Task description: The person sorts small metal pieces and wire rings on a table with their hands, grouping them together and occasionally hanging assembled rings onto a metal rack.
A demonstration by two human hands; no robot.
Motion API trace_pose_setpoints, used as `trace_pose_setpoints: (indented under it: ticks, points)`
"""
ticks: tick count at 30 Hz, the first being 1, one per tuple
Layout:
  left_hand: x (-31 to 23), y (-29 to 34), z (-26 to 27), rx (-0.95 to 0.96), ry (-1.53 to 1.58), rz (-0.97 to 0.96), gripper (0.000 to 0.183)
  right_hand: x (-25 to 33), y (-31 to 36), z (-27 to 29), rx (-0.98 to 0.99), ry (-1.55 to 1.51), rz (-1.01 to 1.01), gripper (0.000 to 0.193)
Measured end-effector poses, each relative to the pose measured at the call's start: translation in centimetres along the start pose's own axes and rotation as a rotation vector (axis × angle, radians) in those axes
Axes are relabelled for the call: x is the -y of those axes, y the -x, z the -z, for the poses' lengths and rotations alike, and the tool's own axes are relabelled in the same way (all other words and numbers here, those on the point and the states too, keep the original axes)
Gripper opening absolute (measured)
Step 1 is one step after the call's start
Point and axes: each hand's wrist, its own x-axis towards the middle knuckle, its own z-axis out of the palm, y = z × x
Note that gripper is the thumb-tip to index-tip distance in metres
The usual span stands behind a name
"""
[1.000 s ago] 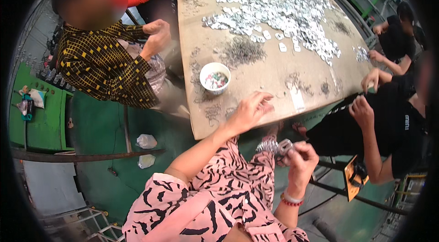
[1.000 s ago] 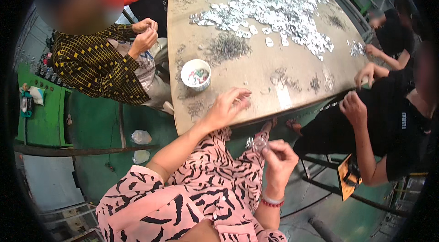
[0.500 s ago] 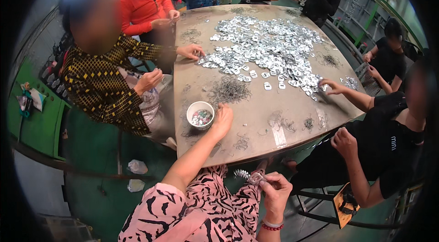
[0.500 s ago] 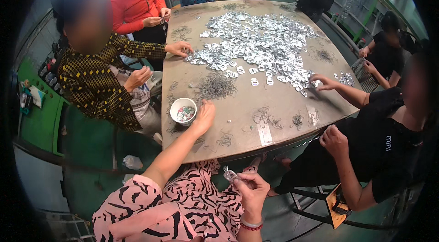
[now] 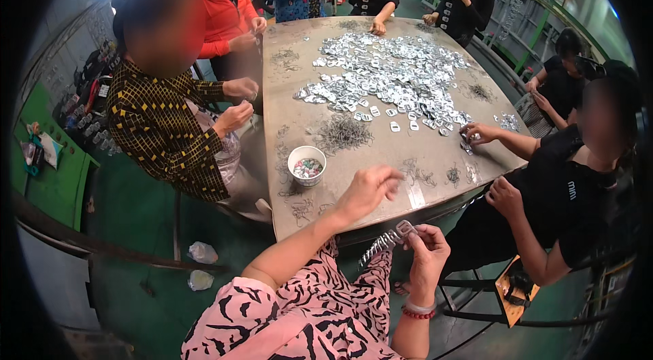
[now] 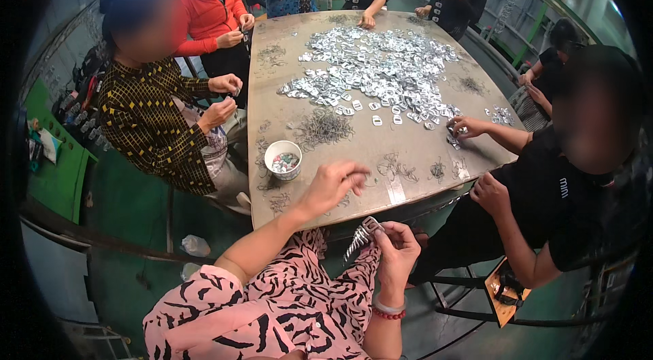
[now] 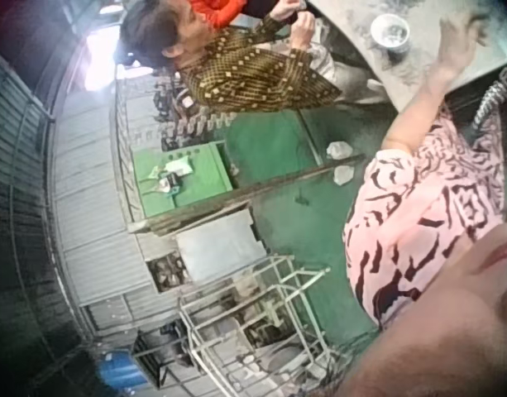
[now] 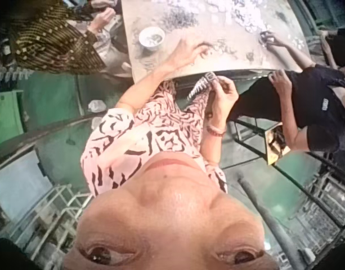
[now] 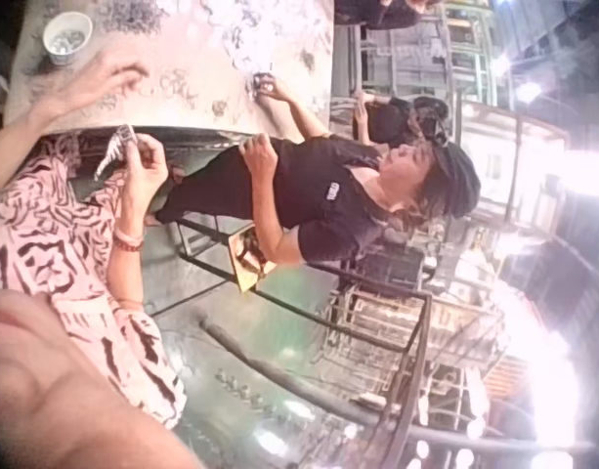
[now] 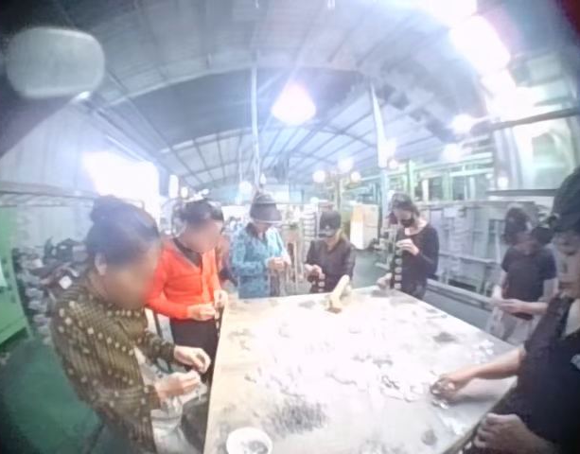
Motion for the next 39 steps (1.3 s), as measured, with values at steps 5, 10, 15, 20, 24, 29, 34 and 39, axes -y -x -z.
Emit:
trace_pose_setpoints:
  ticks: [5, 10, 15, 20, 24, 29, 34, 39]
  points:
    - [-2.6, 4.3, -0.2, 0.097, 0.092, -0.207, 0.011, 0.2, 0.6, -1.2, -0.038, -0.008, 0.01, 0.014]
    - [-1.6, 4.6, -1.8, 0.053, -0.037, -0.372, 0.01, 1.4, 1.4, -2.2, -0.092, 0.044, 0.116, 0.015]
    - [-3.0, 3.0, -4.8, 0.006, -0.008, -0.416, 0.01, 4.0, 1.6, -1.6, -0.194, 0.321, 0.143, 0.014]
    - [-9.6, 2.2, -6.2, 0.064, -0.123, -0.542, 0.013, 7.7, 2.7, 0.6, -0.098, 0.305, 0.354, 0.019]
    - [-14.2, 2.8, -8.5, 0.165, 0.161, -0.707, 0.007, 13.3, 5.5, 2.4, -0.023, 0.319, 0.65, 0.015]
    - [-16.6, 4.8, -9.7, 0.196, 0.278, -0.784, 0.008, 20.1, 12.9, 2.9, -0.213, 0.364, 0.899, 0.01]
    - [-7.0, 2.3, -12.6, 0.76, 0.217, -0.223, 0.01, 26.4, 18.4, 4.8, -0.39, 0.473, 1.107, 0.006]
    - [9.8, 0.1, -13.6, 1.253, -0.161, 0.248, 0.019, 31.7, 22.1, 8.7, -0.768, 0.662, 1.181, 0.007]
